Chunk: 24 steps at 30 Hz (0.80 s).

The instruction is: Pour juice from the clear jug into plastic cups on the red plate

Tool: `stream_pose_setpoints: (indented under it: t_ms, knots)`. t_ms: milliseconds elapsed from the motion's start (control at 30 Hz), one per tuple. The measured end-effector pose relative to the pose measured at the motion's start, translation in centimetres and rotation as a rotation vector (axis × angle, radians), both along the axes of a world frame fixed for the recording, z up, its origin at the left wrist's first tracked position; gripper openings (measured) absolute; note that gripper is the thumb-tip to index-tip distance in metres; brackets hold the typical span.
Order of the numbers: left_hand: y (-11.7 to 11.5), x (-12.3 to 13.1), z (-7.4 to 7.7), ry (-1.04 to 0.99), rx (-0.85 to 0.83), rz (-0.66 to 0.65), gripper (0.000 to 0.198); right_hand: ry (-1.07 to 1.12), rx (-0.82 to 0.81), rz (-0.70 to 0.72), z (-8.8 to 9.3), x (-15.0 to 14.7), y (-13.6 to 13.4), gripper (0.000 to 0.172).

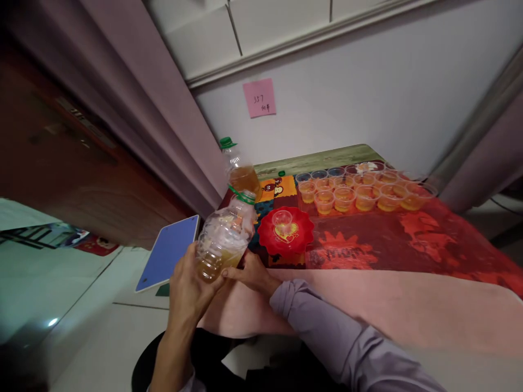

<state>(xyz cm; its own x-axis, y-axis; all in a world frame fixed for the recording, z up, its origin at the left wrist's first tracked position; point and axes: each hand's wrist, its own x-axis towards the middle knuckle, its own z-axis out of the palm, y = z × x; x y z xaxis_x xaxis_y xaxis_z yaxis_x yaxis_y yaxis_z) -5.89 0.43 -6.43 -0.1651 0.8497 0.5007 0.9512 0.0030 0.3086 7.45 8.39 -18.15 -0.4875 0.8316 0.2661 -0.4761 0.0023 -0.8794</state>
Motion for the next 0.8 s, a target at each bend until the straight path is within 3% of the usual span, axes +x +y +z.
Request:
stream_pose_setpoints:
  t_ms: [133,333,600,800]
  knots:
    - [-0.9,0.4,0.9,0.145,-0.057,0.045,0.098,0.101,-0.106,0.141,0.3,-0.4,-0.6,0.075]
    - [-1.4,1.9,2.9,0.293,-0.171,0.095,0.092,0.158,-0.249,0.180,0.7,-0.7,-1.9,0.072]
    - [-1.0,2.5,4.1,0.385,-0.191,0.058,0.091,0.218,-0.277,0.206,1.1,-0.6,-2.9,0.056]
    - [-0.6,3.0,4.8,0.430,-0.218,0.054,0.090,0.252,-0.318,0.237,0.9,-0.9,-3.0,0.059]
